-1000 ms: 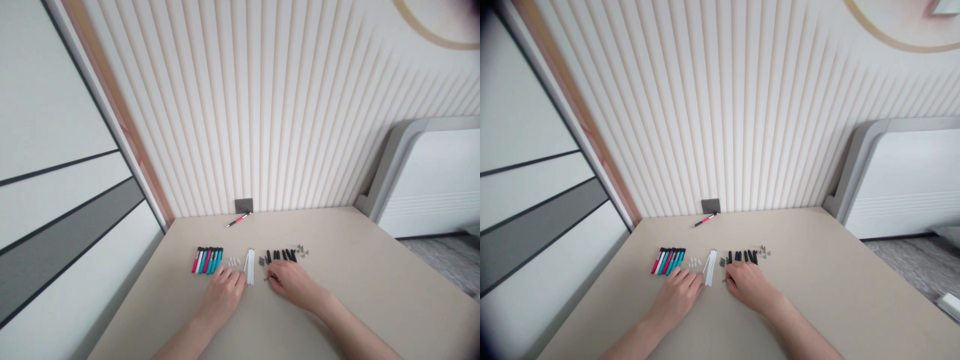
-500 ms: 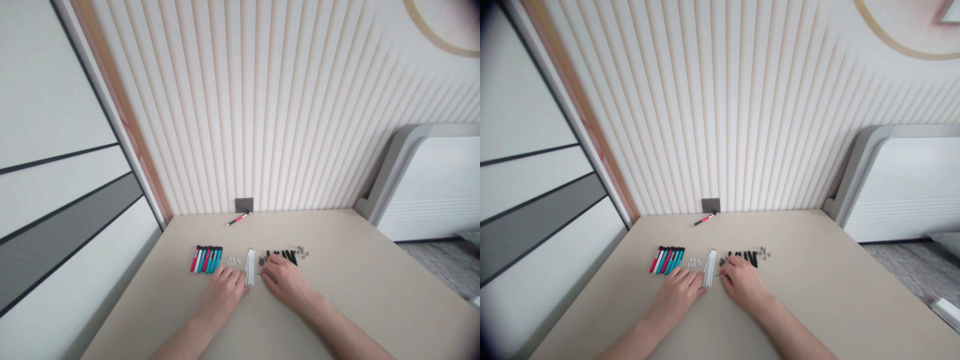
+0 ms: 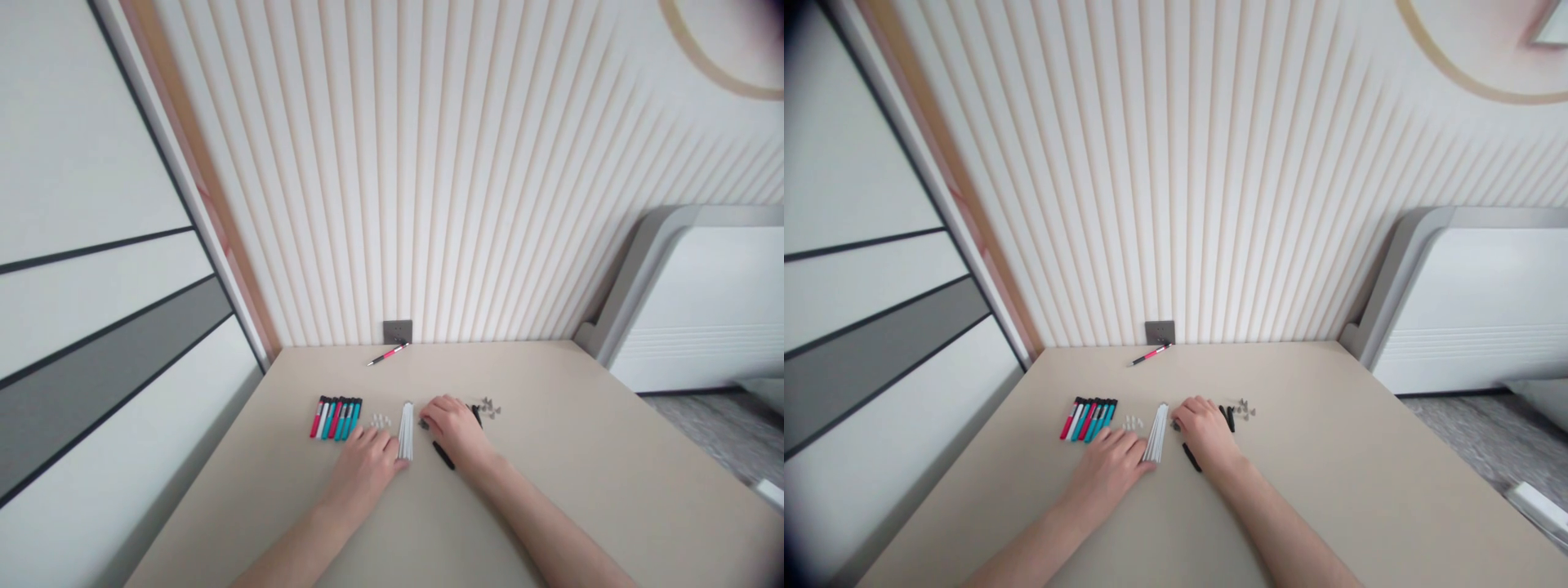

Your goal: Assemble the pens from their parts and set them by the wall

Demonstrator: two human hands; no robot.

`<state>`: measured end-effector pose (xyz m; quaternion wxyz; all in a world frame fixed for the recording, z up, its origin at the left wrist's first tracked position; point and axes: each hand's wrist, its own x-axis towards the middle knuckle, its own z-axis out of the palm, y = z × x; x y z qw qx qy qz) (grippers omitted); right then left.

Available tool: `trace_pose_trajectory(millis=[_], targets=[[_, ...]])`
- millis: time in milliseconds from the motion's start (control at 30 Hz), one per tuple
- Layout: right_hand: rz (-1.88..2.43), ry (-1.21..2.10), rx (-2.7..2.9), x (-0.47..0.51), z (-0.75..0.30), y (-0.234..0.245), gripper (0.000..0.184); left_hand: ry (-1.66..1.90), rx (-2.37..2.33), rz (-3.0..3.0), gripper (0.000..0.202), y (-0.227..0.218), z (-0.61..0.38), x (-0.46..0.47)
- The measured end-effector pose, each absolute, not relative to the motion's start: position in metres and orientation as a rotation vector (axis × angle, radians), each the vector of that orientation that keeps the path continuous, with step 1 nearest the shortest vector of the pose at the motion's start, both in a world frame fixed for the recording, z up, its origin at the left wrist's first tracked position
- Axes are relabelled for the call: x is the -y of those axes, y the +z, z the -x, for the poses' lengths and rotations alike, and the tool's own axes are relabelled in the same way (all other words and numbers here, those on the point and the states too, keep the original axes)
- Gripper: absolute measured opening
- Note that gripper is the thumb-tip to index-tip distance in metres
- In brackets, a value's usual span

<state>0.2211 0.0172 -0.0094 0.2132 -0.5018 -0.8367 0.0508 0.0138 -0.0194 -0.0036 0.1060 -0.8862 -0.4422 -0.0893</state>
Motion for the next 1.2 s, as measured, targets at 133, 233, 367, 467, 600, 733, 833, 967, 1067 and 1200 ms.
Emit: trace_pose_trajectory(millis=[133,233,367,467,600,733,833,967,1067,1200], targets=[[1.392,0.077,2.418,-0.023,-0.218,-0.015,0.018,-0.264,1.295,2.607,0.019,-0.004,-0.016,0.017],[1.411,0.059,2.431,-0.024,-0.218,-0.015,0.02,-0.277,1.277,2.6,0.023,-0.003,-0.016,0.017],[1.385,0.103,2.383,-0.017,-0.222,-0.008,0.022,-0.267,1.261,2.616,0.022,0.0,-0.015,0.017],[1.321,0.163,2.389,-0.01,-0.223,-0.004,0.019,-0.264,1.262,2.639,0.021,0.002,-0.013,0.019],[1.272,0.192,2.416,-0.005,-0.219,-0.002,0.02,-0.263,1.267,2.65,0.019,0.002,-0.012,0.02],[1.298,0.182,2.392,-0.006,-0.216,-0.004,0.019,-0.27,1.274,2.658,0.016,0.0,-0.012,0.02],[1.33,0.176,2.376,-0.007,-0.216,-0.005,0.018,-0.301,1.266,2.663,0.025,-0.005,-0.012,0.018],[1.337,0.181,2.376,-0.009,-0.216,-0.004,0.018,-0.355,1.221,2.681,0.035,-0.009,-0.011,0.016],[1.337,0.183,2.388,-0.007,-0.218,0.002,0.018,-0.381,1.188,2.697,0.032,-0.01,-0.011,0.015],[1.383,0.305,2.421,0.001,-0.229,0.016,0.015,-0.353,1.175,2.715,0.033,-0.009,-0.011,0.014]])
